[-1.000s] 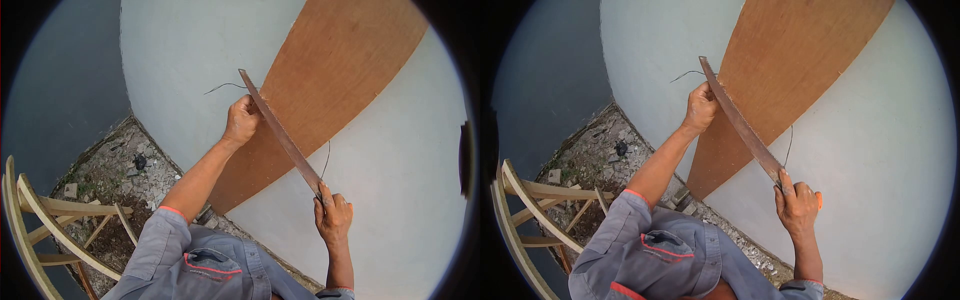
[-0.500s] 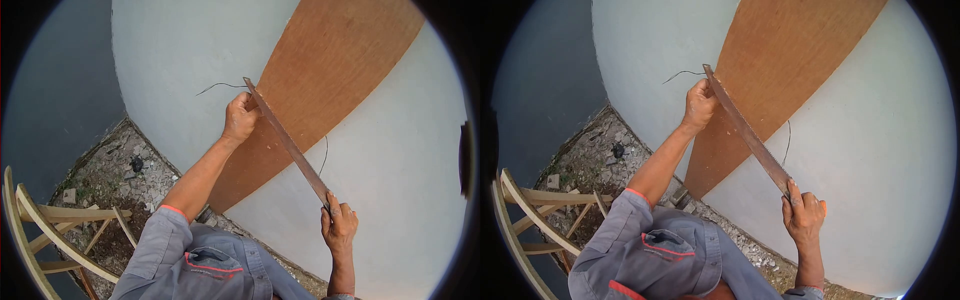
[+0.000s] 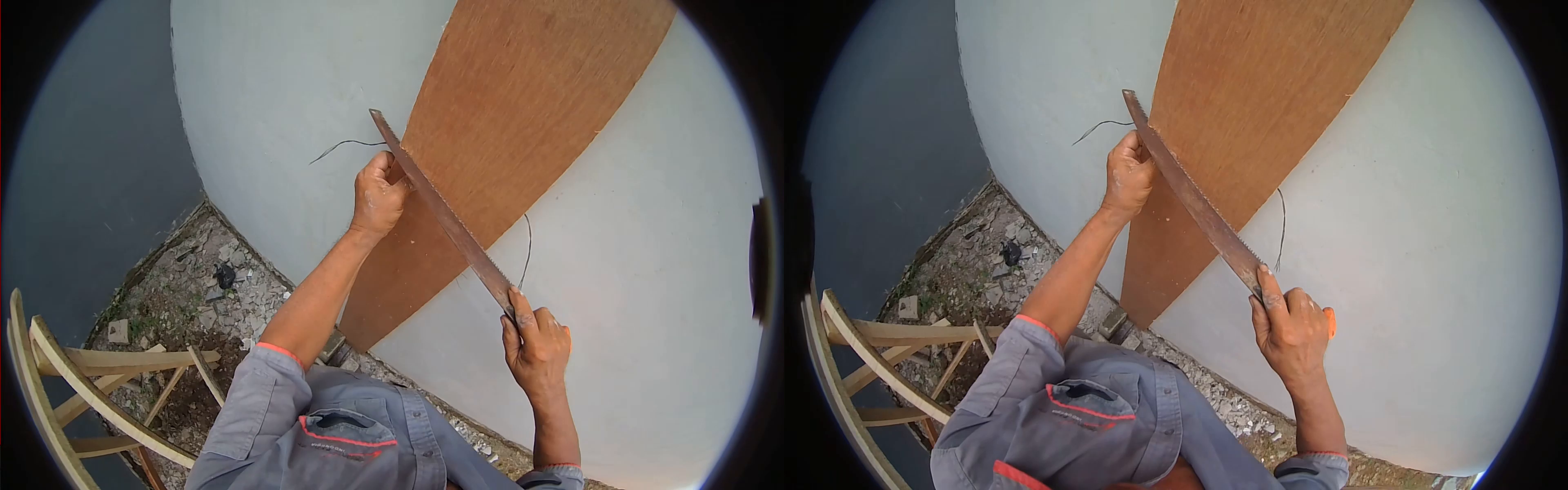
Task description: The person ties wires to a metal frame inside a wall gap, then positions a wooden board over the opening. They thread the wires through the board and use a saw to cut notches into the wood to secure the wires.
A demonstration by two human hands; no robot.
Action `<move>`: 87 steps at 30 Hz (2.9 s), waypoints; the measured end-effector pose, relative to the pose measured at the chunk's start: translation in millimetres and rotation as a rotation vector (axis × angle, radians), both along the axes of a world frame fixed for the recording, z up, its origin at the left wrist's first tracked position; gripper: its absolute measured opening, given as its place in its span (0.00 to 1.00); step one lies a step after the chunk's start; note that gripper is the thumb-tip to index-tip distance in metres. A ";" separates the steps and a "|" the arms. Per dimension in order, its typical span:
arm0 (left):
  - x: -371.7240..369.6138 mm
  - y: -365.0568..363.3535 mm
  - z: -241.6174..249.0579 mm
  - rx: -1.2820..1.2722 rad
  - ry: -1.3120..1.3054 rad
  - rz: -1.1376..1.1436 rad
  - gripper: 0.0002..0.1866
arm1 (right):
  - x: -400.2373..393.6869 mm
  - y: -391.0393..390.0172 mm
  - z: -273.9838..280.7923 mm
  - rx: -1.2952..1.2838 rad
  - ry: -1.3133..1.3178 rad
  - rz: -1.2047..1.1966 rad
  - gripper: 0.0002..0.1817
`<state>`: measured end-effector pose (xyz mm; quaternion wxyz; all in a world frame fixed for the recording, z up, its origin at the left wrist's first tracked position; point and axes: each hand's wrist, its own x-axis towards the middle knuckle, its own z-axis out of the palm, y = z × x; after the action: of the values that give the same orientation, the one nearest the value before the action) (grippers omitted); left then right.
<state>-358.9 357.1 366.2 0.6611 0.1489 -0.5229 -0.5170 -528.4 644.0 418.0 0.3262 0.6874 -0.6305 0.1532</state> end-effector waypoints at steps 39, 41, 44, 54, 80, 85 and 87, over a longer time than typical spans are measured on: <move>14.5 -0.2 4.3 0.066 -0.030 0.009 0.05 | 9.4 26.3 12.2 0.111 0.083 -0.034 0.26; 11.0 -8.5 0.8 0.072 -0.004 0.001 0.05 | -5.9 44.5 10.9 0.119 0.064 -0.008 0.26; 3.3 2.5 5.9 0.009 -0.020 0.025 0.05 | 5.4 30.3 11.8 0.048 0.002 -0.048 0.28; 6.7 0.3 8.2 0.030 -0.080 0.051 0.05 | 2.3 38.0 7.0 0.042 0.036 -0.082 0.27; 28.1 -16.6 6.6 0.047 -0.137 -0.079 0.07 | -51.8 144.3 -27.4 -0.136 -0.033 0.065 0.23; 38.0 -27.0 17.0 0.012 -0.136 -0.244 0.09 | -24.5 133.6 -78.3 -0.437 -0.840 0.135 0.20; 41.4 -38.1 10.8 0.017 -0.130 -0.282 0.09 | 19.1 101.6 -84.9 -0.661 -1.186 0.210 0.20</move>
<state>-317.4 319.0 377.1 0.5452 0.1128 -0.5761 -0.5985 -509.3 745.6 333.1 0.1017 0.4092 -0.5526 0.7189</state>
